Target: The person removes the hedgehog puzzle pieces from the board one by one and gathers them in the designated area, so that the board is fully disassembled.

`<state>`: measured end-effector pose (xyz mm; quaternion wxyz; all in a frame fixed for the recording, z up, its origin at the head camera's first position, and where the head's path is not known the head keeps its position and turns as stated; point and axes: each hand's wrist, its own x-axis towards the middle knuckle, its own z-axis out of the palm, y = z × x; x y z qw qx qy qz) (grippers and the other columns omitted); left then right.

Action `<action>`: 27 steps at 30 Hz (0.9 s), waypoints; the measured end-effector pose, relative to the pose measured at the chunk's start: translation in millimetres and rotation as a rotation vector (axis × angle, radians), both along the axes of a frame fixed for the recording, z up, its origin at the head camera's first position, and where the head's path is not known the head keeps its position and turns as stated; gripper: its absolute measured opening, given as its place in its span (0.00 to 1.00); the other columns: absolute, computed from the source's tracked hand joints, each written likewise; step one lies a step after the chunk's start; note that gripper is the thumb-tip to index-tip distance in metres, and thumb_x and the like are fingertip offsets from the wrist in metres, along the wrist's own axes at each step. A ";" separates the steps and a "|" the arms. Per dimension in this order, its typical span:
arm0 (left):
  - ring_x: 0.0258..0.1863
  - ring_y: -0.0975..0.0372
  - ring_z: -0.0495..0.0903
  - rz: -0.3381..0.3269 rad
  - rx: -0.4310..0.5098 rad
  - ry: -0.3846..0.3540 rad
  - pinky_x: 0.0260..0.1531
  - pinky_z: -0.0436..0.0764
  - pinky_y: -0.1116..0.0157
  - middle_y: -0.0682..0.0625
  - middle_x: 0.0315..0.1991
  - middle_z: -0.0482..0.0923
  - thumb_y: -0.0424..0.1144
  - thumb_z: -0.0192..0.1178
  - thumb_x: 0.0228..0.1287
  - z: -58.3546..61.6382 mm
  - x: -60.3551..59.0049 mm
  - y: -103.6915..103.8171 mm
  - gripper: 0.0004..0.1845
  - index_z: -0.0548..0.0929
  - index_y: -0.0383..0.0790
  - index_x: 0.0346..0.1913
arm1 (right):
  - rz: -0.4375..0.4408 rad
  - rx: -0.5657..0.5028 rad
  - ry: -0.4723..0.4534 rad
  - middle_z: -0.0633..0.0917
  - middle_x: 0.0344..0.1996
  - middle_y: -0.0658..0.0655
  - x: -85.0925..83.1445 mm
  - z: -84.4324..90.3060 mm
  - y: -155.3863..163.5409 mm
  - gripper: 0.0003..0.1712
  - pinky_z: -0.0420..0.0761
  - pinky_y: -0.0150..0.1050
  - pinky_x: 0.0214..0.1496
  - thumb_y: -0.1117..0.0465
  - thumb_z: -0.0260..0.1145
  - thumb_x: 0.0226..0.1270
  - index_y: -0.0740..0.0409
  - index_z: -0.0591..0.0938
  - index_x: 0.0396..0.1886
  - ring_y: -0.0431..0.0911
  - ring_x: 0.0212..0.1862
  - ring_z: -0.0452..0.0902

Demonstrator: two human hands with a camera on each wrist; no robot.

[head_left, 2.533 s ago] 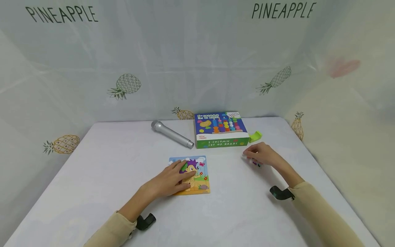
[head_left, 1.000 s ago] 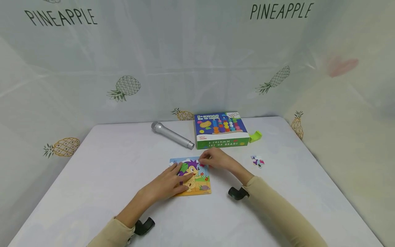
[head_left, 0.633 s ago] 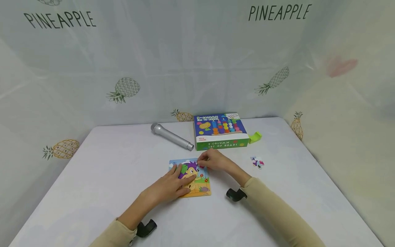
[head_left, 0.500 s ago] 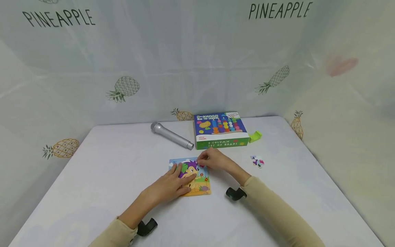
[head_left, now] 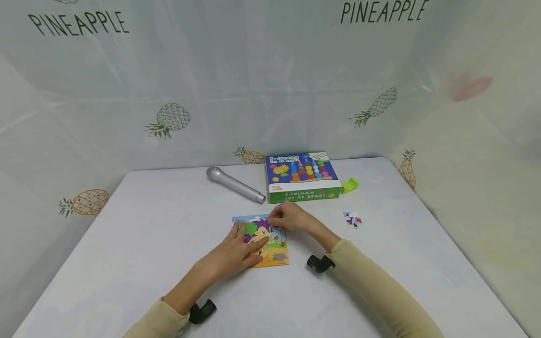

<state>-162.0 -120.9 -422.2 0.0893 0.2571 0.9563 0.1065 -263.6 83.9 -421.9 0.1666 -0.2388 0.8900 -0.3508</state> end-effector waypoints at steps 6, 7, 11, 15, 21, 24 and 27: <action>0.66 0.33 0.47 0.023 -0.040 0.006 0.54 0.68 0.42 0.27 0.67 0.48 0.61 0.48 0.61 5.3 3.0 3.6 0.28 0.63 0.64 0.64 | -0.011 -0.002 -0.012 0.83 0.23 0.55 0.7 -0.6 -1.3 0.08 0.66 0.28 0.21 0.56 0.63 0.61 0.54 0.84 0.34 0.38 0.20 0.67; 0.66 0.33 0.48 0.022 -0.043 0.004 0.53 0.69 0.42 0.27 0.67 0.48 0.61 0.48 0.61 6.0 2.7 3.8 0.28 0.63 0.64 0.65 | -0.011 -0.003 -0.010 0.82 0.23 0.55 0.7 -0.6 -1.4 0.09 0.66 0.29 0.21 0.56 0.63 0.61 0.55 0.84 0.34 0.38 0.20 0.67; 0.66 0.34 0.48 0.011 -0.039 0.002 0.52 0.71 0.43 0.26 0.67 0.47 0.60 0.49 0.61 6.5 1.5 3.8 0.28 0.63 0.64 0.65 | -0.027 -0.001 -0.012 0.82 0.23 0.53 -0.3 -1.4 -2.5 0.08 0.66 0.28 0.22 0.56 0.63 0.60 0.55 0.84 0.32 0.38 0.21 0.67; 0.66 0.34 0.49 0.007 -0.035 0.011 0.51 0.71 0.43 0.26 0.67 0.48 0.61 0.48 0.61 5.3 1.0 2.9 0.28 0.63 0.64 0.65 | -0.039 0.008 -0.014 0.82 0.22 0.51 -1.8 -1.7 -4.2 0.08 0.67 0.28 0.23 0.55 0.64 0.59 0.54 0.84 0.32 0.38 0.22 0.67; 0.66 0.34 0.49 0.006 -0.033 0.025 0.53 0.70 0.43 0.26 0.67 0.48 0.62 0.48 0.61 3.1 1.3 1.8 0.28 0.63 0.64 0.64 | -0.055 0.017 -0.027 0.82 0.23 0.50 -1.9 -0.1 -6.2 0.08 0.70 0.29 0.25 0.55 0.65 0.58 0.54 0.84 0.31 0.39 0.24 0.69; 0.66 0.34 0.49 0.006 -0.037 0.036 0.53 0.70 0.43 0.26 0.67 0.49 0.61 0.48 0.61 3.4 1.3 1.9 0.28 0.63 0.65 0.64 | -0.066 0.020 -0.036 0.82 0.24 0.50 -1.7 0.6 -6.8 0.07 0.70 0.28 0.26 0.56 0.65 0.58 0.54 0.84 0.31 0.38 0.25 0.70; 0.66 0.34 0.50 0.004 -0.041 0.039 0.53 0.70 0.44 0.26 0.67 0.49 0.61 0.48 0.61 4.2 1.6 2.2 0.27 0.63 0.65 0.64 | -0.075 0.031 -0.035 0.82 0.23 0.49 -1.7 0.6 -7.3 0.07 0.70 0.28 0.25 0.56 0.65 0.58 0.54 0.84 0.30 0.38 0.25 0.70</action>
